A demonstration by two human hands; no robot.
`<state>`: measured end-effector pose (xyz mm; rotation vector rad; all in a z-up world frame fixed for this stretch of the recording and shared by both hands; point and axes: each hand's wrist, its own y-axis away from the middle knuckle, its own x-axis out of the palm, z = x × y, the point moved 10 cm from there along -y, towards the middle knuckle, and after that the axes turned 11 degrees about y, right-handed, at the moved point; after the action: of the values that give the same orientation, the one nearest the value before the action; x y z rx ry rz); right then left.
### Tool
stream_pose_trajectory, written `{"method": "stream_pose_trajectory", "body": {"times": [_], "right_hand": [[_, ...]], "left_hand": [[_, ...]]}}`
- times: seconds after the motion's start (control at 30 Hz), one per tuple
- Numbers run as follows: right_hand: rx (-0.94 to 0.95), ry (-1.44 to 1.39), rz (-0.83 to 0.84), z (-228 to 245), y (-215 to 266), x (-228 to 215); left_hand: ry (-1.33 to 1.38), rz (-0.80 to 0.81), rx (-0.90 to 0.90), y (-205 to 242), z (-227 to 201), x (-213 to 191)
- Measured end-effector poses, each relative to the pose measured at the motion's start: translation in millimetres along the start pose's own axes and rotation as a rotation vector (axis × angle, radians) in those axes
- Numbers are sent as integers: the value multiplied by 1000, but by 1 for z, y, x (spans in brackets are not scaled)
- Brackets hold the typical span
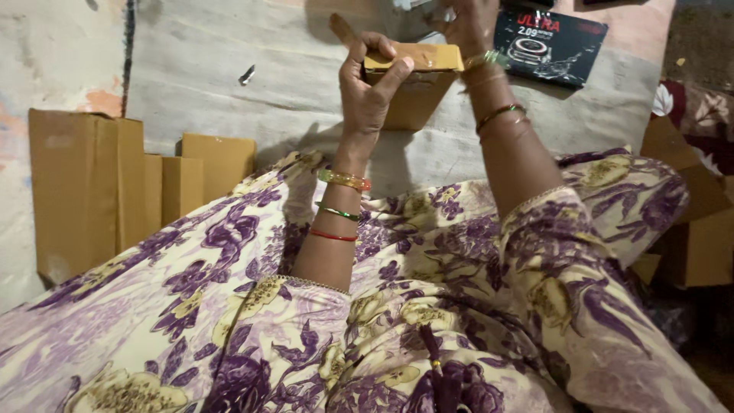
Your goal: The person places a smartwatch box into a cardboard shipping box, folds the flaps, and seals the box with tape. The process is repeated for multiple units.
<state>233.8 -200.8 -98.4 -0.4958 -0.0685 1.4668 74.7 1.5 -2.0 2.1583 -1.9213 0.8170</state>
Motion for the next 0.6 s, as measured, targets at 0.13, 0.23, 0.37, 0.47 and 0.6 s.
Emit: {"method": "stream_pose_trajectory", "body": {"times": [0.13,0.23,0.37,0.47,0.6], "right_hand": [[306,-688,-51,-47,28,15],[232,-290,-58,-44,35,6],[353,-356,84,-44,44,7],[212,18,113,-24,29,0],[-176,553,-89,11,15,-4]], "left_hand": [[-68,20,36,-1,-7,-2],[-65,58,22,0,-9,3],[-23,141,-72,1,-4,8],[-71,173,-45,-3,-12,9],[-403,206,130,-2,-32,10]]}}
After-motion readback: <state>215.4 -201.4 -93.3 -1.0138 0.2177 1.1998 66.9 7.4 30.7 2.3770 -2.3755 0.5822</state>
